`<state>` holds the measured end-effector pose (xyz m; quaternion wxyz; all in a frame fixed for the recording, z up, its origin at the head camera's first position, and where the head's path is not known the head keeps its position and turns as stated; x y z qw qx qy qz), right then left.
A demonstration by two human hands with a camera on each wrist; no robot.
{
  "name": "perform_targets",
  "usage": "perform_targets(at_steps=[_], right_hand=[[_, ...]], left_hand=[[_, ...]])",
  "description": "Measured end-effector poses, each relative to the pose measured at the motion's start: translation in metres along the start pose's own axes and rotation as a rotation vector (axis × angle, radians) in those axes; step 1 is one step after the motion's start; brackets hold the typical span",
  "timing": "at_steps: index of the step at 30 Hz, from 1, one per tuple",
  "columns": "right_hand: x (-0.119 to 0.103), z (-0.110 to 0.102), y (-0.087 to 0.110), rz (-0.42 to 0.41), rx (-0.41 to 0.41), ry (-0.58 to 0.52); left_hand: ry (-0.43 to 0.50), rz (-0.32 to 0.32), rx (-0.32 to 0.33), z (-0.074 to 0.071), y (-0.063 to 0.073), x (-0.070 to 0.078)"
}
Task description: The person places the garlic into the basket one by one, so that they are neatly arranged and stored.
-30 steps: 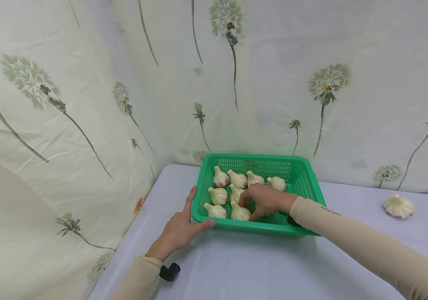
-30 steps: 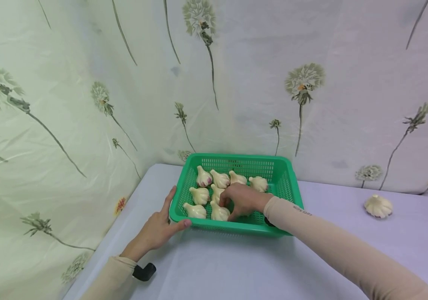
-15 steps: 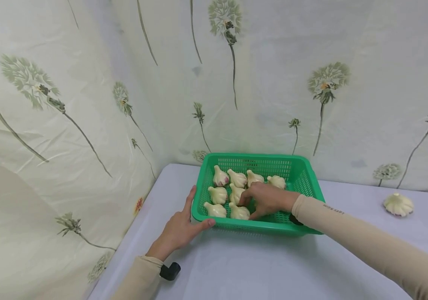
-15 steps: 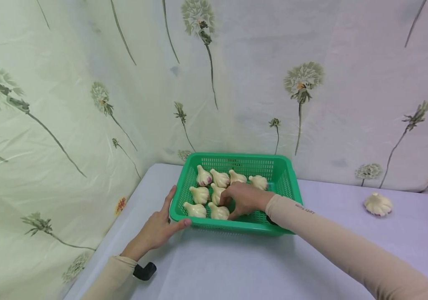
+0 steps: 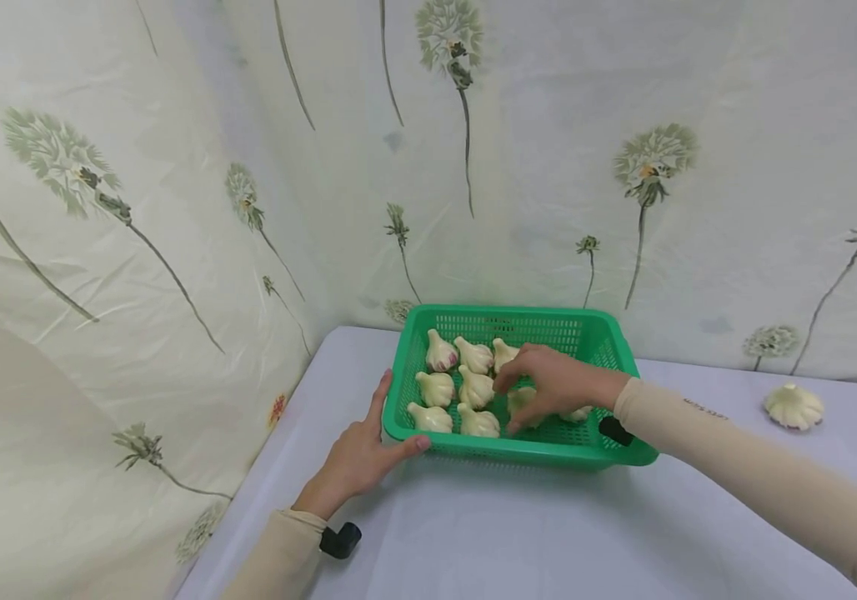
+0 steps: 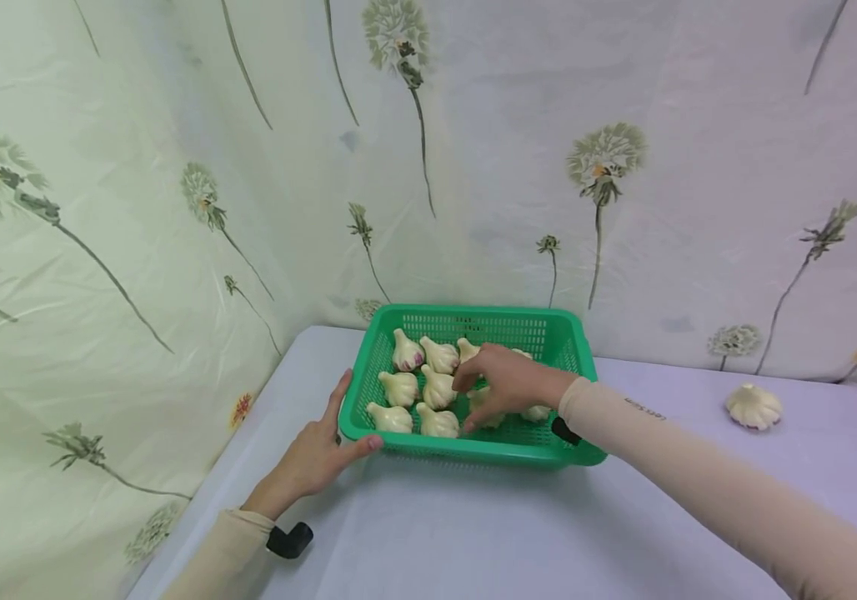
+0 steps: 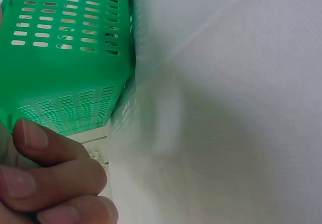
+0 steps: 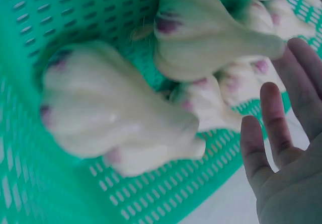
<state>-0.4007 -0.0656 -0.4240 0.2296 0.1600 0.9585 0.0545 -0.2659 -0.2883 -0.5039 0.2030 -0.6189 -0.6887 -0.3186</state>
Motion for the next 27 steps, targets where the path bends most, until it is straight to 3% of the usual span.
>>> perform_targets(at_steps=[6, 14, 21, 27], right_hand=[[0.016, -0.026, 0.036, 0.051, 0.094, -0.025], [0.051, -0.055, 0.092, 0.185, 0.163, 0.04], [0.087, -0.06, 0.146, 0.319, 0.206, 0.09], [0.115, -0.059, 0.183, 0.371, 0.261, 0.141]], left_hand=[[-0.001, 0.0, 0.0, 0.0, 0.001, 0.001], [0.008, 0.01, -0.001, 0.0, 0.003, 0.002], [0.004, 0.003, -0.004, 0.0, 0.005, 0.005], [-0.008, 0.004, 0.005, -0.001, 0.005, 0.005]])
Point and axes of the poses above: each hand's wrist, its own y-axis away from the middle knuckle, its own z-axis out of the palm, x = y × z, the point moved 9 cm from there along -y, towards the middle knuckle, and after that the axes turned 11 degrees about -x, right-handed, at the moved point
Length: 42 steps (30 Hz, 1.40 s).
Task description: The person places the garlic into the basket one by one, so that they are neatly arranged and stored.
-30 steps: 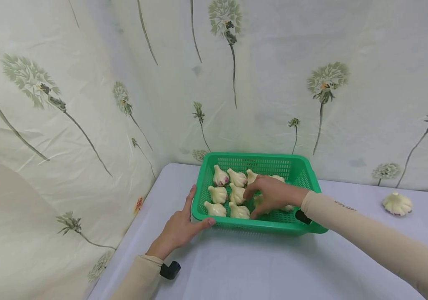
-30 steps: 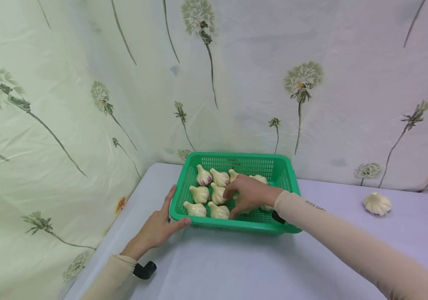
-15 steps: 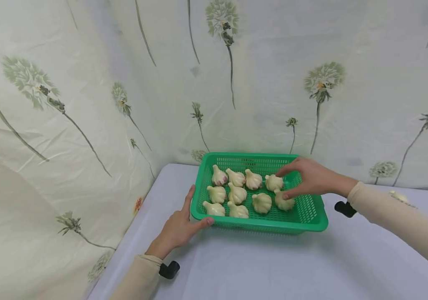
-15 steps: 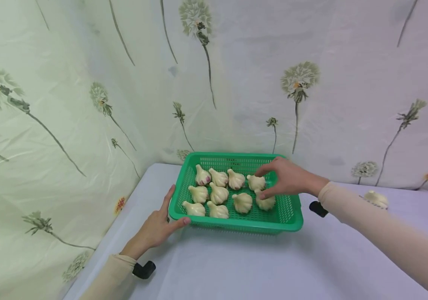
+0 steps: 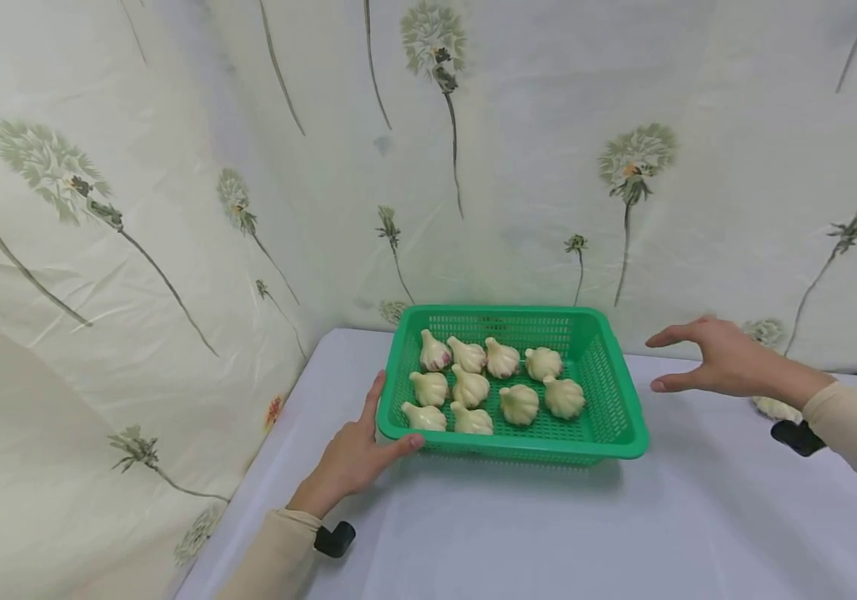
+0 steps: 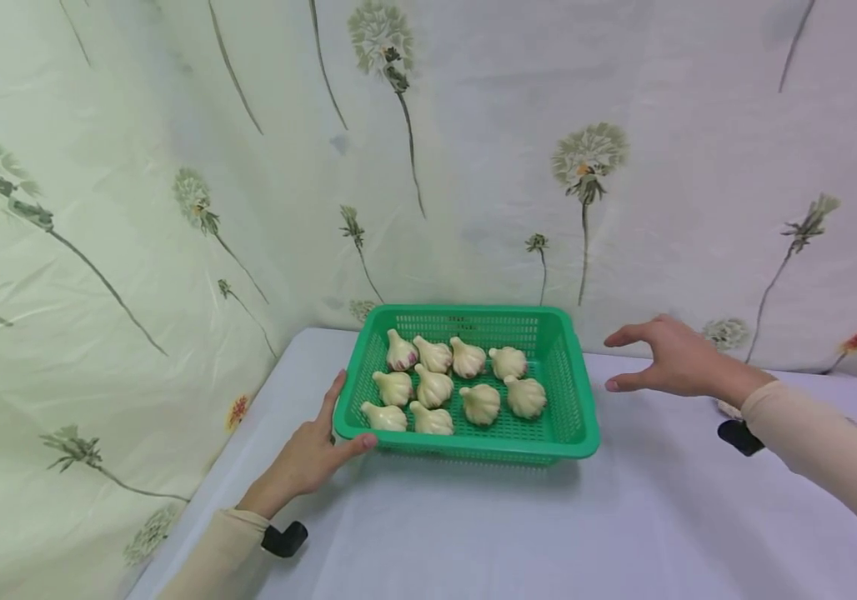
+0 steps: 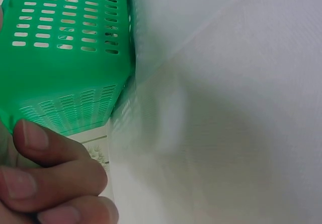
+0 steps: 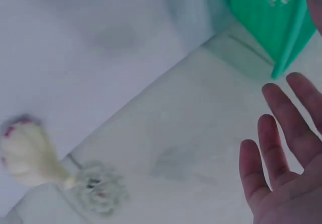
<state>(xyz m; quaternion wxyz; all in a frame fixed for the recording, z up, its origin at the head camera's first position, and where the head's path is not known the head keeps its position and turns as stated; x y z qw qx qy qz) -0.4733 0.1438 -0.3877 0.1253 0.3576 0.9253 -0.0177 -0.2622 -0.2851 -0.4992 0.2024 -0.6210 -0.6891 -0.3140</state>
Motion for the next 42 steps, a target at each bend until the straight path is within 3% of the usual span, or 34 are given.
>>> perform_targets(at_steps=[15, 21, 27, 37, 42], right_hand=[[0.092, 0.015, 0.052, 0.189, -0.03, 0.055], [0.131, 0.032, 0.07, 0.332, -0.091, 0.081], [0.162, 0.04, 0.087, 0.466, -0.08, 0.092], [0.188, 0.06, 0.102, 0.489, -0.15, 0.028], [0.192, 0.066, 0.101, 0.463, -0.133, 0.047]], left_hand=[[0.005, -0.018, -0.02, 0.003, 0.0, -0.001], [0.002, -0.019, -0.014, 0.004, -0.001, -0.003], [-0.014, -0.019, -0.014, 0.004, -0.002, -0.003], [-0.004, -0.019, -0.016, 0.004, -0.001, -0.003], [0.004, -0.016, -0.016, 0.004, -0.001, -0.002]])
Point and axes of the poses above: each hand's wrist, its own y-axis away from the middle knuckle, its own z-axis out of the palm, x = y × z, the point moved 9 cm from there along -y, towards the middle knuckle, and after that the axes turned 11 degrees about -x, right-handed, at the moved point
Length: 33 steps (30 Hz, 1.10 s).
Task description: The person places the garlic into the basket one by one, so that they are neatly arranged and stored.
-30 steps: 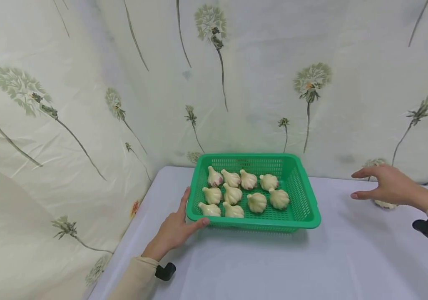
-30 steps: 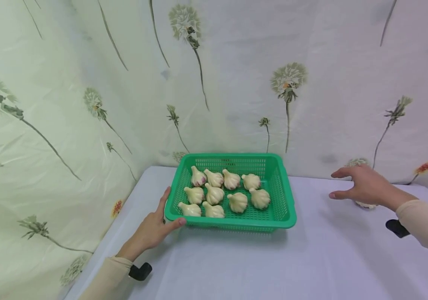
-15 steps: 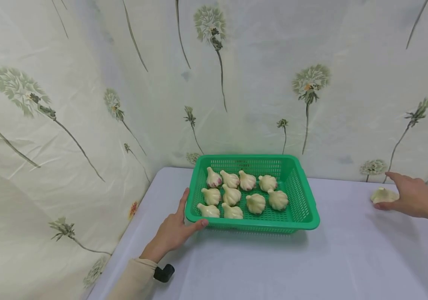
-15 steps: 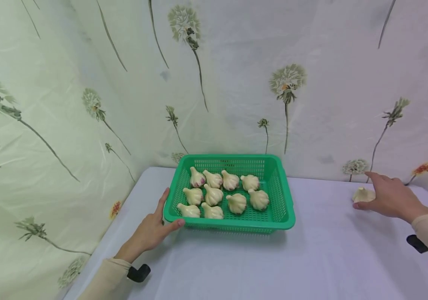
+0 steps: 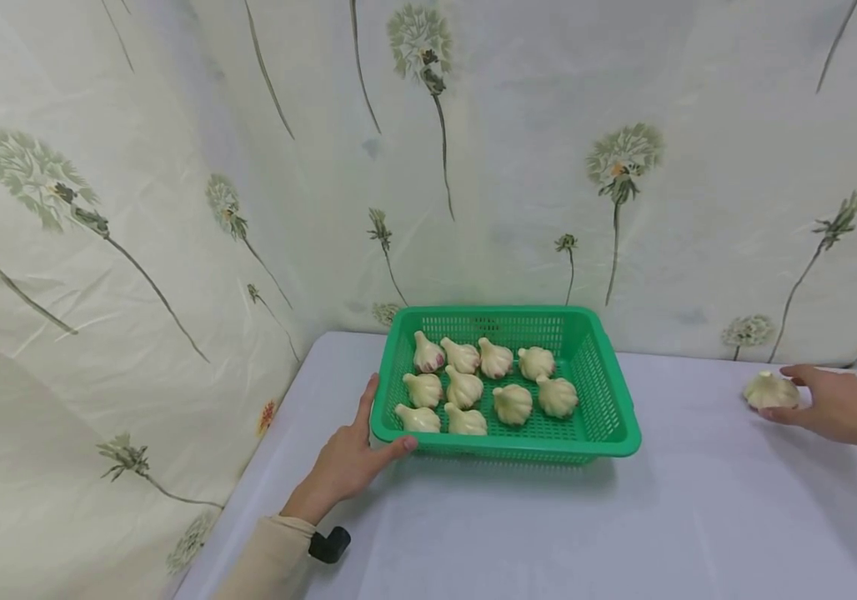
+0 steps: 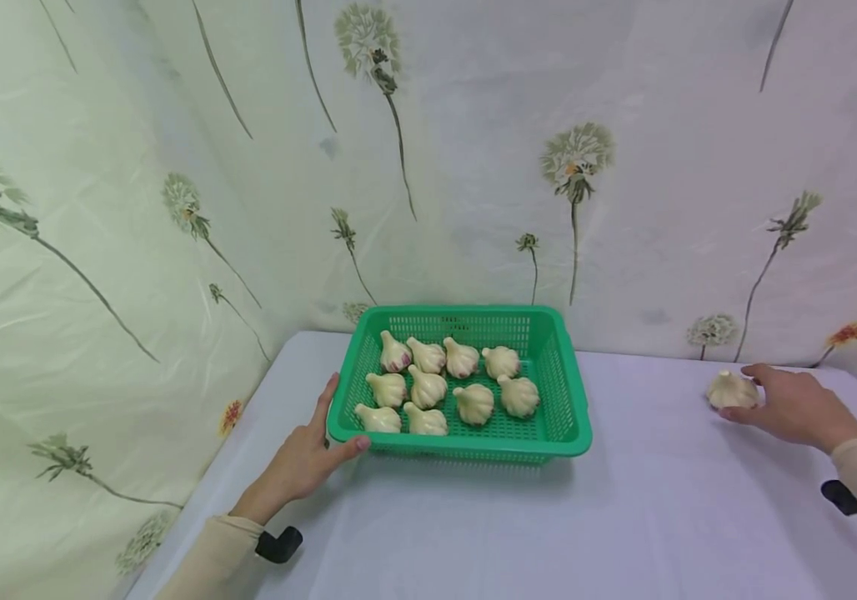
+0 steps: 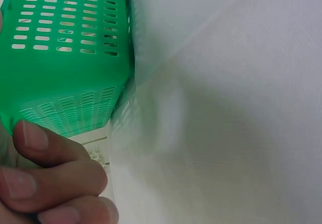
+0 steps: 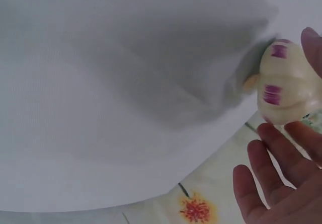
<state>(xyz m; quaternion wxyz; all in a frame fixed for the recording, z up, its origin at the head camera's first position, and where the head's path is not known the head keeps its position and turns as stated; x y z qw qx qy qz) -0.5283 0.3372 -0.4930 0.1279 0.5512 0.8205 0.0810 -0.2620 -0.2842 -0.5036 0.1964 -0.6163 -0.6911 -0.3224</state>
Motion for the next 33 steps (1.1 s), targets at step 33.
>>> perform_targets(at_steps=[33], right_hand=[[-0.033, -0.017, 0.003, -0.074, 0.034, 0.03]], left_hand=[[-0.001, -0.001, 0.005, 0.0, 0.001, -0.001]])
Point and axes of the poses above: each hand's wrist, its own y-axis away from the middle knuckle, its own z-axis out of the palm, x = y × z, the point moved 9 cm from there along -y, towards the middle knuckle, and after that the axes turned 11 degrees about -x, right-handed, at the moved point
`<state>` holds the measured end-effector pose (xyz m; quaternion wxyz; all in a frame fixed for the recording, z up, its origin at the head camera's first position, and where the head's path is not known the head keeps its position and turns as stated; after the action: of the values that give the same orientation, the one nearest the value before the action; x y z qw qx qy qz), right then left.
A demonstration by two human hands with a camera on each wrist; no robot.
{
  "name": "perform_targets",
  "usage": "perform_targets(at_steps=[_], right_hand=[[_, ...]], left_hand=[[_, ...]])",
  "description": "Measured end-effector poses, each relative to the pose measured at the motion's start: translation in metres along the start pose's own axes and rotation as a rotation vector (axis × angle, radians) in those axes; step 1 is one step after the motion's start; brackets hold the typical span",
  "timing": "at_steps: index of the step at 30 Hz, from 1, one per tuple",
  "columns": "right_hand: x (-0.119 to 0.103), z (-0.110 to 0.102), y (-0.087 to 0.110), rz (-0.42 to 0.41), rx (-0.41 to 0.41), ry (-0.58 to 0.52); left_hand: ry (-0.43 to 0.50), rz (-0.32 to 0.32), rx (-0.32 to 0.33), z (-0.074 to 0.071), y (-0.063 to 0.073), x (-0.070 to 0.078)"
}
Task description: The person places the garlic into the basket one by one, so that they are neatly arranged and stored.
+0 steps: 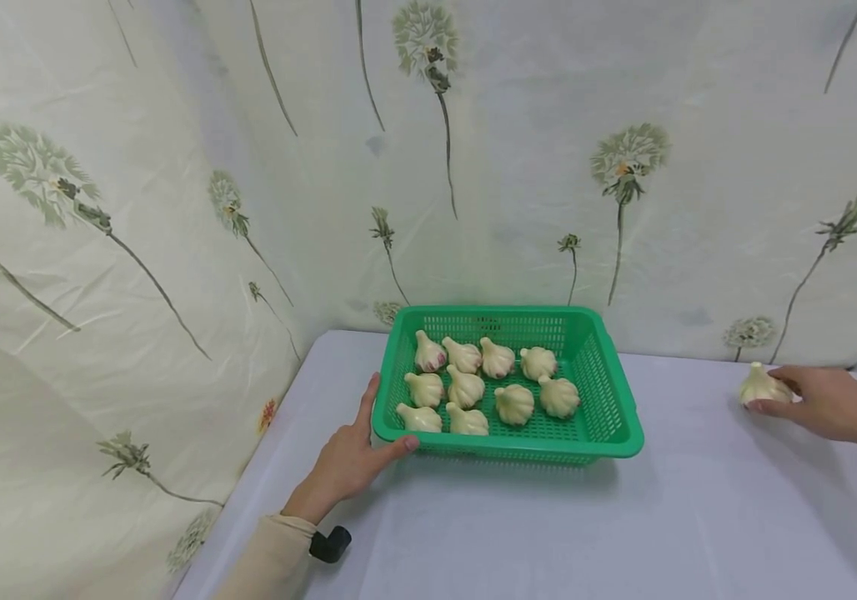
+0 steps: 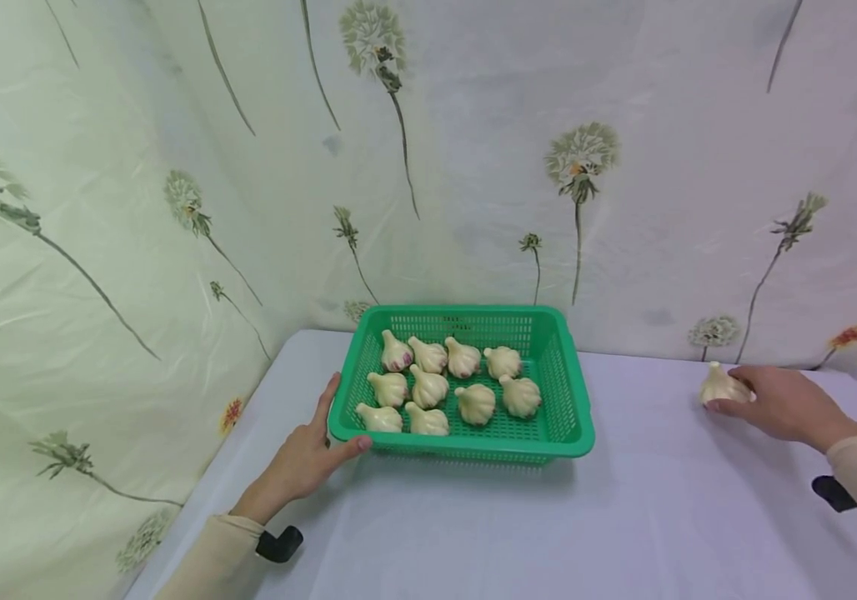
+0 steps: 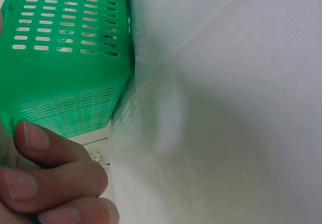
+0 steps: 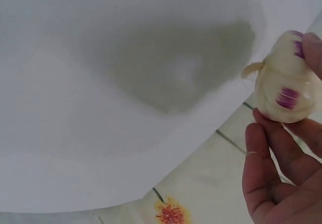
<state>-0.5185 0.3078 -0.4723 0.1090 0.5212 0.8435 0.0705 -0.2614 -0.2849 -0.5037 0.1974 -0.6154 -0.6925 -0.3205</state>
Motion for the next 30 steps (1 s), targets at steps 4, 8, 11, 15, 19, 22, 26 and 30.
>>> perform_targets(at_steps=[4, 8, 11, 15, 19, 22, 26, 30], right_hand=[[-0.014, -0.008, 0.0, -0.026, 0.005, -0.004], [-0.029, -0.015, -0.001, -0.05, 0.012, -0.021], [-0.038, -0.019, -0.002, -0.061, 0.018, -0.035], [-0.051, -0.025, -0.002, -0.078, 0.02, -0.054], [-0.067, -0.034, 0.0, -0.113, 0.033, -0.1], [-0.083, -0.04, 0.002, -0.154, 0.048, -0.132], [-0.107, -0.049, 0.005, -0.209, 0.081, -0.131], [-0.127, -0.058, 0.006, -0.244, 0.115, -0.119]], left_hand=[[-0.002, -0.008, -0.001, 0.0, 0.001, -0.001], [-0.006, -0.009, -0.001, 0.0, 0.001, 0.0], [-0.011, -0.009, 0.0, -0.001, 0.001, 0.001], [-0.02, -0.015, -0.001, 0.0, 0.0, 0.0], [-0.027, -0.017, -0.003, 0.0, 0.0, 0.0], [-0.032, -0.016, 0.0, 0.0, 0.0, 0.0], [-0.038, -0.018, 0.006, -0.002, 0.0, 0.0], [-0.053, -0.021, 0.014, -0.003, 0.001, 0.001]])
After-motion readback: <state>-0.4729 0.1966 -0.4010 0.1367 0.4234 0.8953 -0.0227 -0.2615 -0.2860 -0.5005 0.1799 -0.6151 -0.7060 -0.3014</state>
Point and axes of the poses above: each hand's wrist, its own y-axis away from the middle knuckle, its own z-axis out of the palm, x = y × z, the point moved 9 cm from there along -y, towards the middle knuckle, and after that the axes turned 11 degrees about -x, right-handed, at the moved point
